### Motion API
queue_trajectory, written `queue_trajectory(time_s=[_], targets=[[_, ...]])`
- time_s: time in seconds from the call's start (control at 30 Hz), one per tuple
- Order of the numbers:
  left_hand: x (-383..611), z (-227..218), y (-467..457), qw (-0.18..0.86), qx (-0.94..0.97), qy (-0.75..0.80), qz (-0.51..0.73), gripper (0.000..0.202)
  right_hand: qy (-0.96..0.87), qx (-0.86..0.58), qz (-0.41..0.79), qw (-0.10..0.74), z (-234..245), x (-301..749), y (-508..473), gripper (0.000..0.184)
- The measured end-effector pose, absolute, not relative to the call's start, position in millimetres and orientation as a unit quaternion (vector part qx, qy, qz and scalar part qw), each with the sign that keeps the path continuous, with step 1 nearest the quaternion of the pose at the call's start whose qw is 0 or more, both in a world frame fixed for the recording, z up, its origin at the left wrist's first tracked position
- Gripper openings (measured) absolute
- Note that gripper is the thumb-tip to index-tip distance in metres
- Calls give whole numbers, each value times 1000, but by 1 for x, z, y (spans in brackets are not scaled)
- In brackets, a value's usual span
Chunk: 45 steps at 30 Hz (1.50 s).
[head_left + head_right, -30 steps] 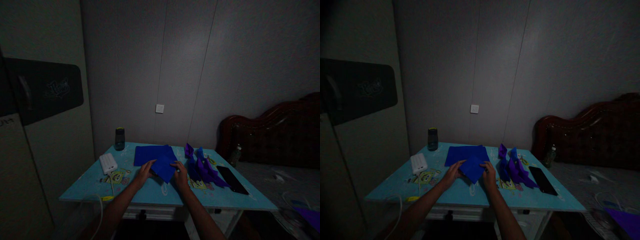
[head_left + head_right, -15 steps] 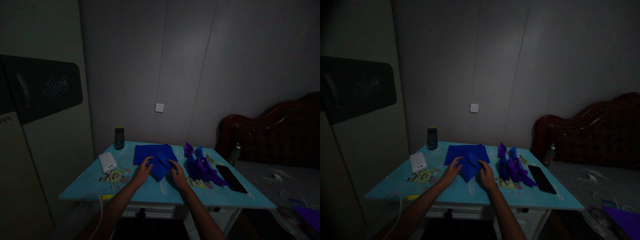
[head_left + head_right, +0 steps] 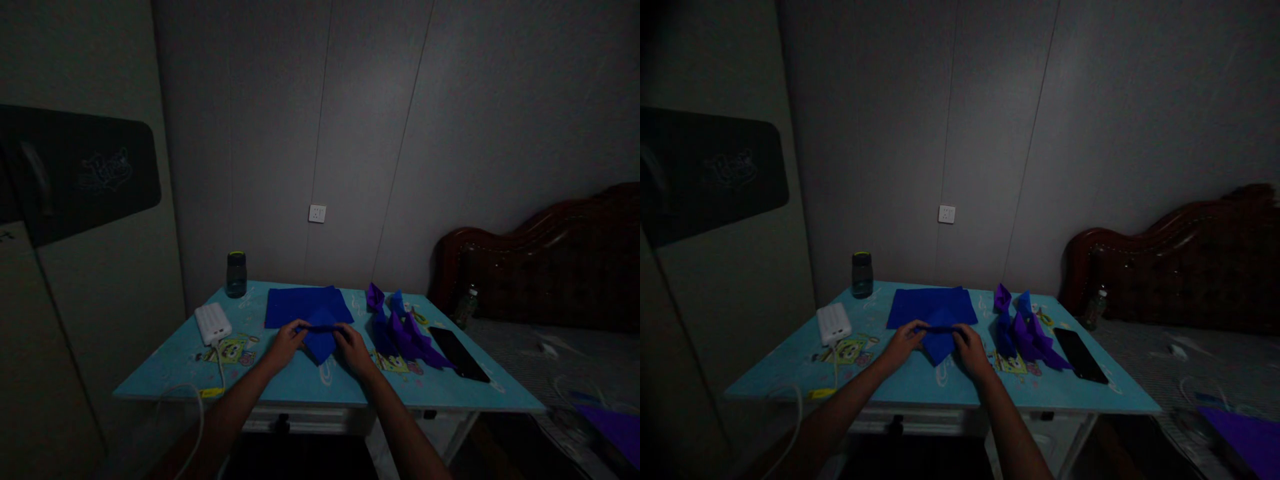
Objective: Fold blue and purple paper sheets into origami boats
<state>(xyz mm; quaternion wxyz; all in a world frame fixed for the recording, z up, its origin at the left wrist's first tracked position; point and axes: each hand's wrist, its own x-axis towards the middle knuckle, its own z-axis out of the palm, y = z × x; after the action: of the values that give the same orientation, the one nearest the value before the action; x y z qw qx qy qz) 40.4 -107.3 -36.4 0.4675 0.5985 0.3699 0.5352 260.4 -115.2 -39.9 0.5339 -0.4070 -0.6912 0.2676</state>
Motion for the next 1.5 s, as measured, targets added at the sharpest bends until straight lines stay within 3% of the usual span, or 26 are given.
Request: queue_trajectory(time_s=[0.23,0.63,0.77,0.83,0.9,1.1,1.5], targets=[[42,-37,-108,498,581,360,533,24,-670,-384,317,551,-39,263,-115,20],[43,-37,-108,503,592,345,528,51,-643,-384,334,572,-33,264,-121,22],[41,-37,-109,470,595,349,550,66,-625,-383,335,592,-34,261,-123,44],[39,-37,-108,449,596,355,563,72,-619,-390,325,599,-35,261,-122,44],[38,-36,-107,429,601,356,573,68,-615,-401,309,605,-35,263,-122,37],[37,-38,-102,373,633,341,587,27,-627,-389,283,613,-28,266,-124,19],[32,-32,-110,214,724,356,551,21,-650,-411,214,602,-29,266,-128,13]])
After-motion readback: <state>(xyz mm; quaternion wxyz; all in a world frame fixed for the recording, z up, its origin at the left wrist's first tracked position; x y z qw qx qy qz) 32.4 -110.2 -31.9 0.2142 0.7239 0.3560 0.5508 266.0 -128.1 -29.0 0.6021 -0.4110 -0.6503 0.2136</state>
